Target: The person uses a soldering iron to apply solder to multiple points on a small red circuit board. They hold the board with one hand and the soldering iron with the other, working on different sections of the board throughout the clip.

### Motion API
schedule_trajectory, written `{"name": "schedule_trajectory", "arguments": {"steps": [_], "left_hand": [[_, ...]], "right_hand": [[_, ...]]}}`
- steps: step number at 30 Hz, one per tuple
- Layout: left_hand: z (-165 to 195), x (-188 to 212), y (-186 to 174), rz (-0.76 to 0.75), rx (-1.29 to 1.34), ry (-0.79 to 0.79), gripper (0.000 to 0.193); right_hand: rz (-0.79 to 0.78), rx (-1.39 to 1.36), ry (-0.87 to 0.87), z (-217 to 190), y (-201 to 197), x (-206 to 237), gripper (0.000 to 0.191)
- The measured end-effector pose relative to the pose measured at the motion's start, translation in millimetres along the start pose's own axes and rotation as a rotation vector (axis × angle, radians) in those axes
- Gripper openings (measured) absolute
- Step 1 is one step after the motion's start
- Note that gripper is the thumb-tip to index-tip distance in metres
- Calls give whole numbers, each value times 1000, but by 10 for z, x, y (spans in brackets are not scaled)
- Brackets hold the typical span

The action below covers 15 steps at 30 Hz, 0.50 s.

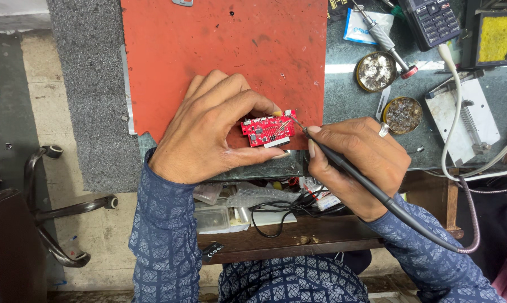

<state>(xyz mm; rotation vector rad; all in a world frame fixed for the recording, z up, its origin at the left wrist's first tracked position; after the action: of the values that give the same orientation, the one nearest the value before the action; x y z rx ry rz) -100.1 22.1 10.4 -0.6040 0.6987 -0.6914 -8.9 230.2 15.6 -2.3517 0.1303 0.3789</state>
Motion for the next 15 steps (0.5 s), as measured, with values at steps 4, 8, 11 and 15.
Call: {"name": "schedule_trajectory", "arguments": {"steps": [4,8,11,15], "left_hand": [[1,3,-2,-4,1,-4,48],[0,3,0,-3,-1,-7,48],[-3,5,-2,-2,-1,-4,48],[-7,-1,9,3,-4,2,49]], "right_hand": [[-7,-3,2,-2,0,0,21],[-8,-2,-3,-1,1,-6,21],[-9,1,-12,-2,-4,-9,21],[-9,4,-18,-4,-7,-12,21]]}}
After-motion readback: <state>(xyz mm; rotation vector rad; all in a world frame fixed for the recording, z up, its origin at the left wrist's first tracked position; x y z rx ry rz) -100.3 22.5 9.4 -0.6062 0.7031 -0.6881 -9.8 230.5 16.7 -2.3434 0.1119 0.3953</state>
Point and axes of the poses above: each hand's wrist, its own x-axis away from the middle knuckle, its own y-axis out of the palm, z = x × y, the point moved 3 cm from there along -x, towards the middle knuckle, and after that the axes turned 10 degrees about y, right-handed, at the moved point
